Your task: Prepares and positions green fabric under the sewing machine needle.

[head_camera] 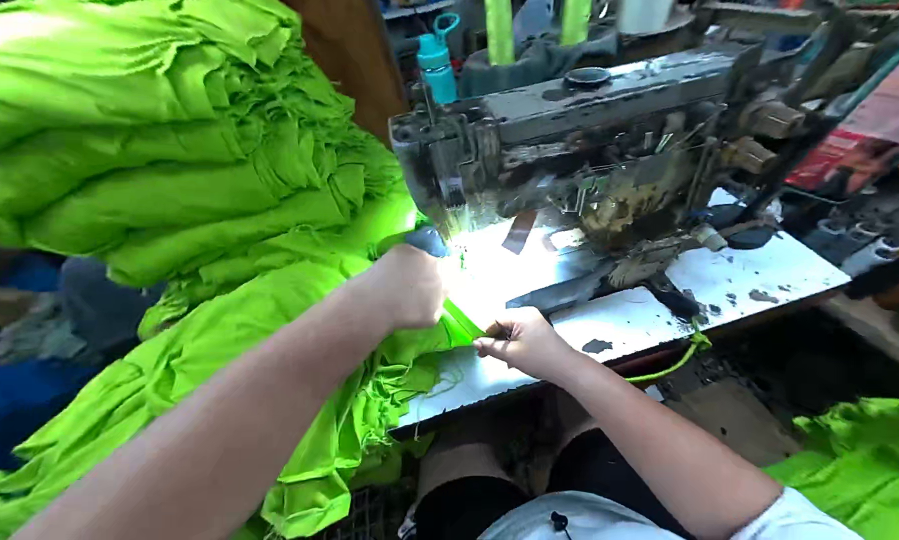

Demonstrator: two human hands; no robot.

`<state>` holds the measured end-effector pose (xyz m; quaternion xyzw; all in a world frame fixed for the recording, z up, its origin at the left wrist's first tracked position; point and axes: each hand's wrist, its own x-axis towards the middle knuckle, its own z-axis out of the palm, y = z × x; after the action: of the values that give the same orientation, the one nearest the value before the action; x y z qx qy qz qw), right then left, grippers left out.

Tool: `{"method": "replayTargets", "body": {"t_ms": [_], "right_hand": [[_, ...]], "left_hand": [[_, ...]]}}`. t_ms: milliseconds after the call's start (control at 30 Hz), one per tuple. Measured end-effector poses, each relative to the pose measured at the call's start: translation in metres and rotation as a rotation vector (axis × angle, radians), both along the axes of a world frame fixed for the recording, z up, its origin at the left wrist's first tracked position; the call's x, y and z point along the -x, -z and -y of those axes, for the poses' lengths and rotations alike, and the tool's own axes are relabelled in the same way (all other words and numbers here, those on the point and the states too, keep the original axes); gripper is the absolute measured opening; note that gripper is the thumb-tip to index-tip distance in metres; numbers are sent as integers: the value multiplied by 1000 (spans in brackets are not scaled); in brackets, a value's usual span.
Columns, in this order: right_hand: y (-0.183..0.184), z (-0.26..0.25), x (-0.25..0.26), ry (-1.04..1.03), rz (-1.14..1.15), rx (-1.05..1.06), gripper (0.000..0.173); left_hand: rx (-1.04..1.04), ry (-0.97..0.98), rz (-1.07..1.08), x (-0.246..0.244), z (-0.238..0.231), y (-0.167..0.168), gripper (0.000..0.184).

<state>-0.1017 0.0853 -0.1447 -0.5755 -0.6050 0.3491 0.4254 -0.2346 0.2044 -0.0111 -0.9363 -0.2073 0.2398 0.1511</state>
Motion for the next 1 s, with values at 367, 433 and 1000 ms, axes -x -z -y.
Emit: {"method": "replayTargets", "body": {"t_ms": [367,433,1000], "right_hand": [[7,-4,2,14,-3,-136,18],[10,-3,2,7,5,-163,17],[6,2,4,24,-8,-127,19]], "left_hand": [[28,211,241,20,18,1,22],[32,209,192,19,25,3,21],[-36,263,259,26,26,9,21]]}}
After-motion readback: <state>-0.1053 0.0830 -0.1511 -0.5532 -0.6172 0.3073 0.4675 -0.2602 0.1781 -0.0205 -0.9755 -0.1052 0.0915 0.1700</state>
